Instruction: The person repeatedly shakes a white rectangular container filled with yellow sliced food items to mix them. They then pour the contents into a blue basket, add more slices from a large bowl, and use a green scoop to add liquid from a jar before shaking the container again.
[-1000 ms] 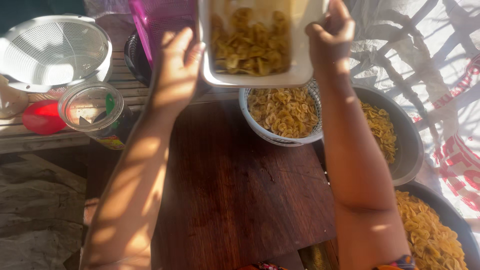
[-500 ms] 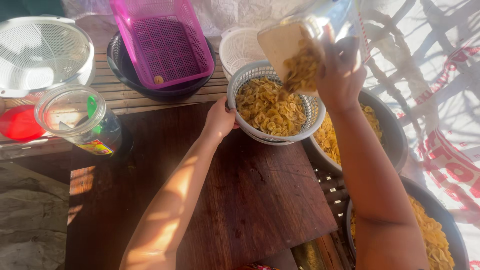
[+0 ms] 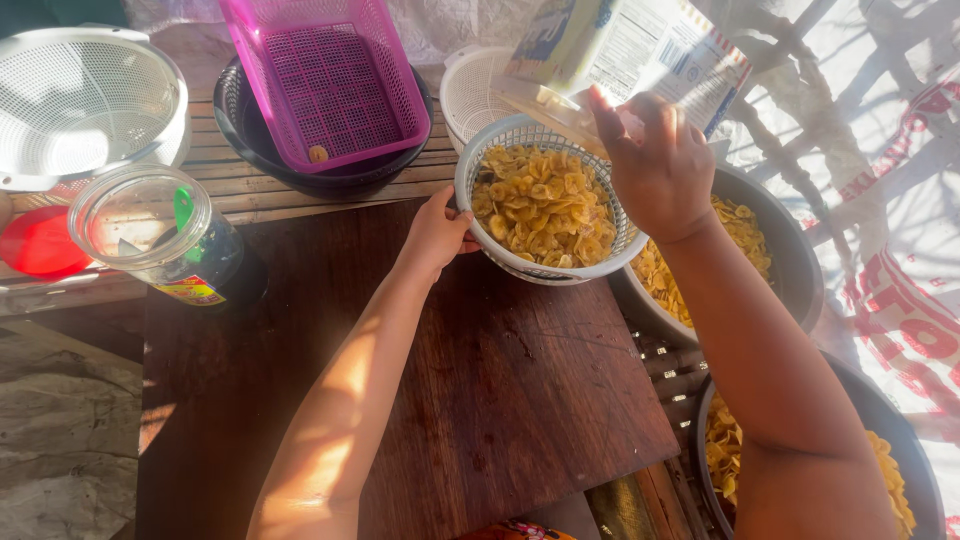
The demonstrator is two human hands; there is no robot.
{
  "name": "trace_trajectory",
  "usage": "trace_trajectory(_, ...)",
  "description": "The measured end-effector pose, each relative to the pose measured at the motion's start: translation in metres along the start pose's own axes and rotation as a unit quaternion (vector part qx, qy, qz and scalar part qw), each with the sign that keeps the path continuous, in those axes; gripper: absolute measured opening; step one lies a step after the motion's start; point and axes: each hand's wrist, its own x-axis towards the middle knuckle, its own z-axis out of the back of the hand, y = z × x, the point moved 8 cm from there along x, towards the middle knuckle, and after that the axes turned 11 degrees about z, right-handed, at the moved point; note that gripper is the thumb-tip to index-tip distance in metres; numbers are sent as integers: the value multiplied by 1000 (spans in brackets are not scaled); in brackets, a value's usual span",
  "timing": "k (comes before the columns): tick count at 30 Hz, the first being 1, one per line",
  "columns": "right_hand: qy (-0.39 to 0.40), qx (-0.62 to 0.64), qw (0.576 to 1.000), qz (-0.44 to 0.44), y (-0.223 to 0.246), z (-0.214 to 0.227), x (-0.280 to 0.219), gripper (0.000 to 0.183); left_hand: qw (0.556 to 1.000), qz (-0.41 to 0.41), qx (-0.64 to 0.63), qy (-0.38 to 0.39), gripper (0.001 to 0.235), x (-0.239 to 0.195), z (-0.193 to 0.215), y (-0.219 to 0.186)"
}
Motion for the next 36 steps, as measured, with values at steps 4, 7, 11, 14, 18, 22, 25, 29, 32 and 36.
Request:
trace_trajectory(4, -3, -10, 1000, 7, 1, 1, -25, 43, 1000, 2, -11, 11, 60, -5, 2, -3)
trace_trajectory(7, 22, 7, 1000, 8, 1, -6, -43, 37, 1000, -4, -15, 11, 56, -10, 2, -3)
trace_trajectory(11, 28, -9, 1000, -5, 1, -3, -55, 42, 1000, -7, -19, 0, 58, -15, 0, -9)
trace_trajectory(14, 30, -16, 999, -19, -5, -5, -55, 30, 1000, 1, -10, -4, 57, -20, 0, -6)
trace_trajectory(18, 14, -3, 1000, -19, -4, 3, -53, 44, 1000, -5, -24, 10, 55, -15, 0, -7)
trace_trajectory(22, 1, 4, 1000, -21, -6, 2, -52, 46, 1000, -13, -14, 4, 55, -8, 2, -4)
trace_trajectory(25, 19, -6, 999, -28, -5, 1, -60, 46, 1000, -9, -12, -1, 55, -4, 2, 2)
trace_trajectory(29, -25, 3, 998, -52, -5, 10, -70, 42, 1000, -15, -20, -3, 54, 1, 2, 1)
trace_trajectory(32, 33, 20, 997, -62, -8, -7, -76, 46, 1000, -21, -10, -2, 55, -1, 3, 6)
trace_trajectory(36, -13, -3, 999, -45, -4, -1, -71, 38, 1000, -10, -4, 0, 53, 0, 2, 0)
